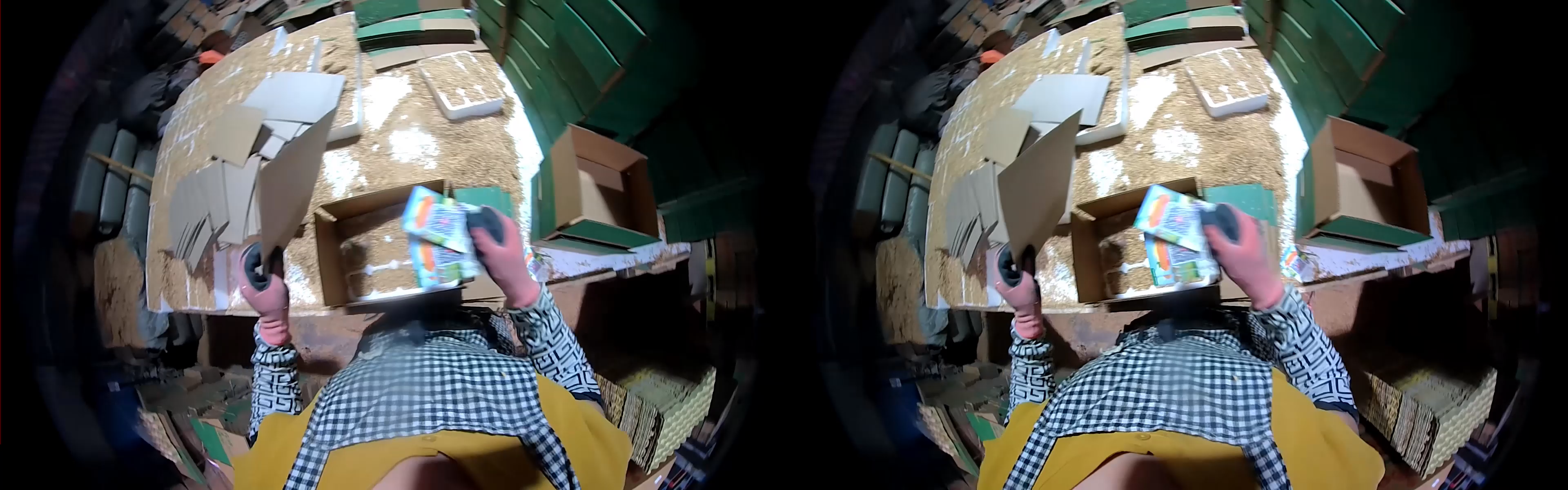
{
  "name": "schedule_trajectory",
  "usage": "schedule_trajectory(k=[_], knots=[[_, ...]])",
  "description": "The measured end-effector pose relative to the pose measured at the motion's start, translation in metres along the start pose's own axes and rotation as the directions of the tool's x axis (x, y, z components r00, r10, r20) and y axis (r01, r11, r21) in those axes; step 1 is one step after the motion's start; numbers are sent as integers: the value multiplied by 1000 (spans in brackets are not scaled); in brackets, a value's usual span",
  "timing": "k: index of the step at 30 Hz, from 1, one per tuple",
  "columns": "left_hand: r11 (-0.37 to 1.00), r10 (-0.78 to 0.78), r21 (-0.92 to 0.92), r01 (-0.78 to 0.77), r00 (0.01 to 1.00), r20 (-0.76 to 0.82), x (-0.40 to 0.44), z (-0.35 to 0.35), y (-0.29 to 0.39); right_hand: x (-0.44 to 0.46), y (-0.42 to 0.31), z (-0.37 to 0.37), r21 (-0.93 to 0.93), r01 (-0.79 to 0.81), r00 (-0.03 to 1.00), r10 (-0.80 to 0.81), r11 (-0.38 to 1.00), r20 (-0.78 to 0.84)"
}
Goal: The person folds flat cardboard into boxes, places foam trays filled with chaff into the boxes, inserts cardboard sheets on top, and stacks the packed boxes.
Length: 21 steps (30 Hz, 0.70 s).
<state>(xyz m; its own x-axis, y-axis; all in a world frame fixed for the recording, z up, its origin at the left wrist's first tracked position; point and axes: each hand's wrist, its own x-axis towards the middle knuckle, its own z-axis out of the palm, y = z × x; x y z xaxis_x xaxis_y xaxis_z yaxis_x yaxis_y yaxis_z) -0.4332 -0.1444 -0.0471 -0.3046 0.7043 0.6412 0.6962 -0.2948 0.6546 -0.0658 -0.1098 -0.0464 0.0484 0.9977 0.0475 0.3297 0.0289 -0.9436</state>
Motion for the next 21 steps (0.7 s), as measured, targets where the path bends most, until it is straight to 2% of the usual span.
schedule_trajectory(k=[1,2,3,5,7,8,9,10,11,12,13,14,15,16,17,19,20,21], knots=[[998,-52,-30,52,999,-9,-4,0,-2,14,-22,14,-406,201,970,-124,891,208],[999,13,32,-13,1000,3,0,0,9,35,-19,37,-679,333,909,-31,654,415],[995,51,88,-56,997,57,3,1,19,44,13,61,-758,413,890,-45,505,455],[989,141,20,-147,973,183,-7,8,11,46,23,69,-790,493,865,-101,365,492],[945,270,67,-319,883,385,-9,10,20,37,-13,40,-796,359,909,11,487,417],[929,281,79,-362,826,489,-14,15,21,24,-5,19,-675,205,969,-48,708,243],[908,290,80,-411,756,587,-17,22,23,17,-4,-3,-590,80,996,-40,803,79],[867,262,114,-485,639,723,-24,32,23,11,12,-20,-470,-51,982,-42,881,-186],[822,196,125,-556,482,854,-31,39,20,22,31,-37,-337,-384,923,347,860,-167],[873,164,47,-485,383,909,-39,47,9,31,59,-41,-580,-347,938,283,737,-201],[915,143,-24,-402,269,953,-43,53,0,33,94,-39,-775,-302,952,216,555,-216],[918,18,28,-396,113,993,-37,61,0,32,134,-40,-848,-198,975,184,491,-122],[902,20,15,-431,77,997,-32,69,4,33,159,-39,-902,-89,988,150,423,-27],[886,20,2,-463,44,999,-28,77,8,34,161,-35,-849,-110,992,107,516,-63],[870,19,-12,-492,9,1000,-26,83,11,30,129,-30,-783,-52,982,-111,620,-153],[935,-7,-20,-353,-73,997,-12,77,22,28,72,-36,-547,19,975,-136,837,-174],[978,76,-58,-201,83,994,2,64,30,21,57,-36,-448,173,949,-270,877,-164],[991,132,-122,-54,241,962,15,49,31,13,45,-29,-164,134,985,-149,977,-87]])
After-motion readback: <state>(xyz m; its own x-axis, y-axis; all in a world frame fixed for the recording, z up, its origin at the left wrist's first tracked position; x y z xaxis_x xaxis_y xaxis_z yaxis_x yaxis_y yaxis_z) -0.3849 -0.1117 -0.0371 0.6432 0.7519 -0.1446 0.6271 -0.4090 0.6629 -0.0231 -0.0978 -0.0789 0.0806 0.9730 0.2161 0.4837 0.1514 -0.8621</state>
